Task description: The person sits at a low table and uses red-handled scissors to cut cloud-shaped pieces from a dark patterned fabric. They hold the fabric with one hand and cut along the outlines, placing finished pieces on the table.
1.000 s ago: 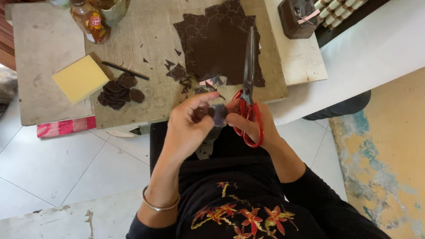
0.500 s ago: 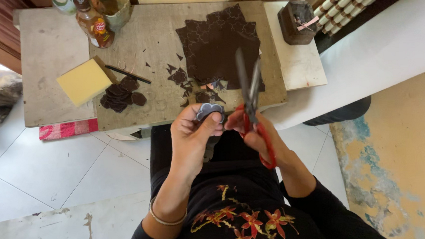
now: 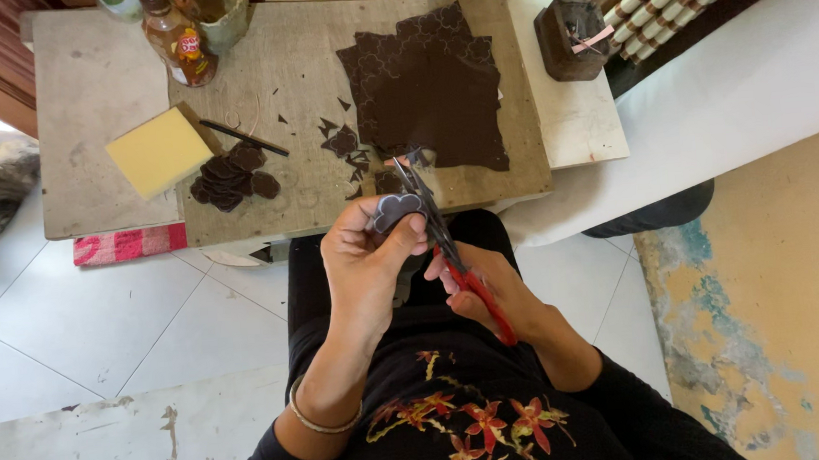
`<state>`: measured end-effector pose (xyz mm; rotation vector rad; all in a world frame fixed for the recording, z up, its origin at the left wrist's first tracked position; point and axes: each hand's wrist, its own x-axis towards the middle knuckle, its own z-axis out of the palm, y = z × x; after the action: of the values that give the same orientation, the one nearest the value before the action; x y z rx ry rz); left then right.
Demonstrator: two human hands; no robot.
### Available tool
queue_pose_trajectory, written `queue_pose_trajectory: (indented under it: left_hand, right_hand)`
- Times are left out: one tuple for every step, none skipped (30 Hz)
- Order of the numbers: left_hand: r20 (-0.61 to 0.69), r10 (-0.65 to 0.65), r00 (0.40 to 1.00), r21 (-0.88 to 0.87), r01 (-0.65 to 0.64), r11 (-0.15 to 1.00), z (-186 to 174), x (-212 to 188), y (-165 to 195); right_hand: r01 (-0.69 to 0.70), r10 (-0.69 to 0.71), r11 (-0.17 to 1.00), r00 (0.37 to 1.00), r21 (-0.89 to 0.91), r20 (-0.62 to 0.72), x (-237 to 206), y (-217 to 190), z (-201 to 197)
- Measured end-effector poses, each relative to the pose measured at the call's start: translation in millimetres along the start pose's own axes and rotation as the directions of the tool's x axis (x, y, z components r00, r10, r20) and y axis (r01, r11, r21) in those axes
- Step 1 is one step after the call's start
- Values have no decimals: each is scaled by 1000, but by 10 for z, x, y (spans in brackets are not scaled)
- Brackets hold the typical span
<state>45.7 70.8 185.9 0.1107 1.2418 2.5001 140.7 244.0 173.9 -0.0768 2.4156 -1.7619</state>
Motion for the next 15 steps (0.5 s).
queue_pose_trajectory:
  left_hand:
    - [-3, 4, 1000, 3, -4, 1000, 5, 0, 0]
    - [-6, 8, 1000, 6, -8, 1000, 7, -2, 0]
    - [-15, 11, 1000, 14, -11, 1000, 7, -6, 1]
    - [-24, 14, 1000, 23, -13, 1000, 5, -9, 3]
    - [-33, 16, 999, 32, -15, 999, 11, -11, 1]
    - [-40, 17, 999, 38, -15, 999, 12, -11, 0]
    - [-48, 17, 999, 43, -15, 999, 13, -11, -1]
    - [-56, 18, 998, 49, -15, 999, 10, -13, 0]
    - [-59, 24, 998, 48, -21, 999, 14, -12, -3]
    - [-62, 30, 998, 46, -27, 999, 16, -9, -7]
    - [-65, 36, 997, 44, -33, 998, 18, -8, -9]
    - [-63, 37, 997, 42, -35, 999, 17, -9, -11]
    - [-61, 38, 997, 40, -36, 999, 23, -12, -17]
    - [-59, 39, 997, 38, -37, 999, 23, -14, -20]
    - [-60, 35, 998, 44, -32, 999, 20, -16, -22]
  right_hand:
    - [11, -11, 1000, 1000, -13, 2, 4, 1, -6]
    - [20, -20, 999, 1000, -25, 4, 5, 1, -7]
    - [29, -29, 999, 1000, -37, 6, 5, -2, -7]
    - [33, -33, 999, 999, -20, 16, 4, -6, -4]
    - [37, -37, 999, 999, -3, 26, -3, -14, -4]
    - [41, -42, 999, 998, 14, 36, -4, -21, -3]
    - [47, -48, 999, 997, 24, 52, -5, -29, -3]
    - [51, -54, 998, 996, 35, 69, -6, -36, 0]
    - [56, -60, 997, 995, 45, 85, -5, -42, -3]
    - [43, -49, 997, 994, 59, 94, -6, -47, 0]
    - [30, -37, 997, 994, 73, 104, -7, -49, 1]
    - [16, -26, 996, 993, 87, 113, -5, -48, 1]
    - [28, -36, 997, 993, 74, 110, -8, -45, -4]
    - [41, -47, 997, 993, 61, 107, -4, -40, -8]
    - [53, -58, 997, 993, 49, 105, -3, -32, -11]
